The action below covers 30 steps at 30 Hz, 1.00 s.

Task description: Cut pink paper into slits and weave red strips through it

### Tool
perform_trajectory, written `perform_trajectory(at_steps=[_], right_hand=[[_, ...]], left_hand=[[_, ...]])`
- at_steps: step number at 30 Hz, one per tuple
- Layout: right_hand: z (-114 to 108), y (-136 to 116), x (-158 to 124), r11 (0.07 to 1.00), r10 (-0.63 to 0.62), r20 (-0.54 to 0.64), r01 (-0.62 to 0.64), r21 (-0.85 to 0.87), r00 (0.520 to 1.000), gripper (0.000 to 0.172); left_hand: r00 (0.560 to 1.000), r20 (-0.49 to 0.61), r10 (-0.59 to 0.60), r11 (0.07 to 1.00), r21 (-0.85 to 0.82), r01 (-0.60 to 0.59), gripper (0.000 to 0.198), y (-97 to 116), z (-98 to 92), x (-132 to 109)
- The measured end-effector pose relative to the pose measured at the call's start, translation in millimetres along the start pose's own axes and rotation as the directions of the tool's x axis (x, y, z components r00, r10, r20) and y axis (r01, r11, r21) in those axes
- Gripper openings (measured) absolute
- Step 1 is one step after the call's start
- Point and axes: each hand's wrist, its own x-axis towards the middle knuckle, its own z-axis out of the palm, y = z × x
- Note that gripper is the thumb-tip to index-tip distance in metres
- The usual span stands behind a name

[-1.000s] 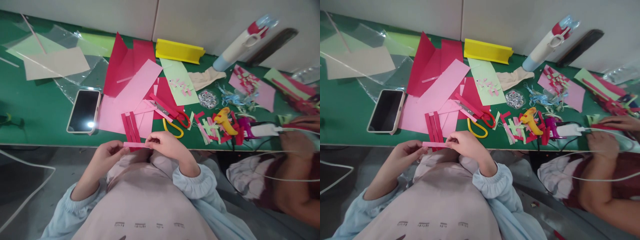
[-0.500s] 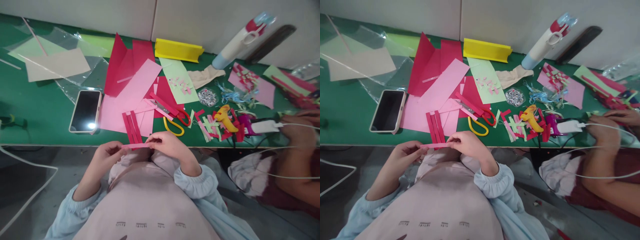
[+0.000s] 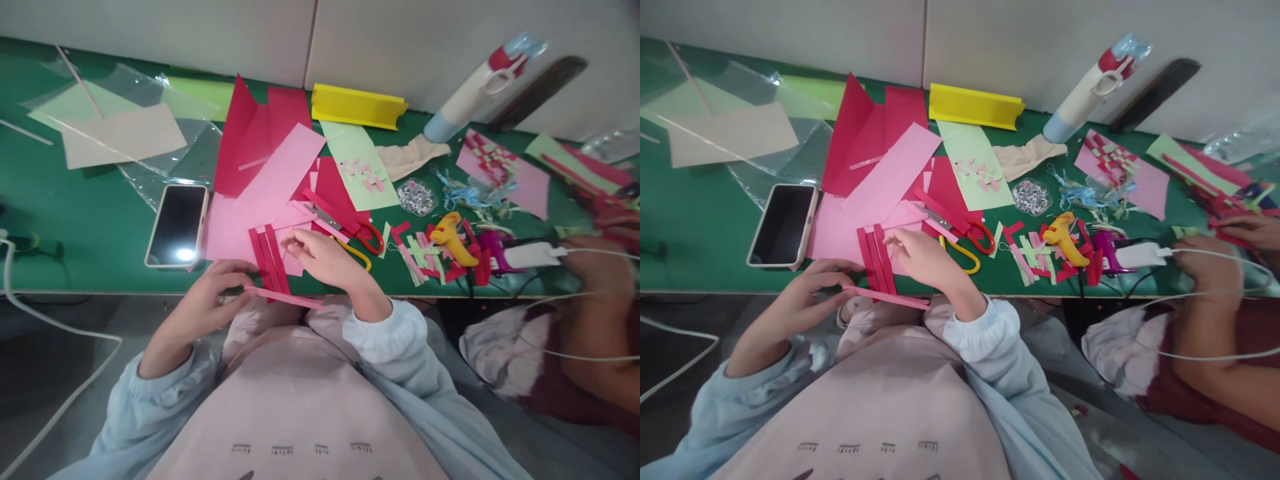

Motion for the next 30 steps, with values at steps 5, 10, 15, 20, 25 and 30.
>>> perform_trajectory(at_steps=[5, 10, 15, 20, 25, 30], right_hand=[[5, 0, 29, 1.000, -0.004, -0.005, 0.004, 0.022, 1.000, 0.018], [12, 5, 37, 0.999, -0.009, -0.028, 0.011, 0.049, 1.000, 0.013], [16, 7, 38, 0.996, -0.016, -0.017, 0.017, 0.090, 1.000, 0.011], [18, 5, 39, 0.992, -0.008, -0.008, 0.009, 0.124, 1.000, 0.010], [18, 3, 40, 0.992, -0.001, -0.001, 0.001, 0.124, 1.000, 0.011], [12, 0, 33, 0.996, 0.000, -0.035, 0.003, 0.091, 0.999, 0.014]], left_hand=[[0.996, 0.065, 0.062, 0.993, 0.093, -0.068, 0.027, -5, -5.0, 22], [0.998, 0.046, 0.036, 0.975, 0.218, -0.045, 0.026, -7, -2.2, 31], [0.999, 0.049, 0.017, 0.970, 0.240, -0.028, 0.030, -6, -2.9, 33], [0.998, 0.059, 0.008, 0.970, 0.241, -0.022, 0.029, -7, -4.5, 34], [0.998, 0.059, 0.015, 0.971, 0.236, -0.029, 0.027, -8, -4.4, 34], [0.999, 0.035, 0.036, 0.972, 0.231, -0.043, 0.025, -6, -5.5, 32]])
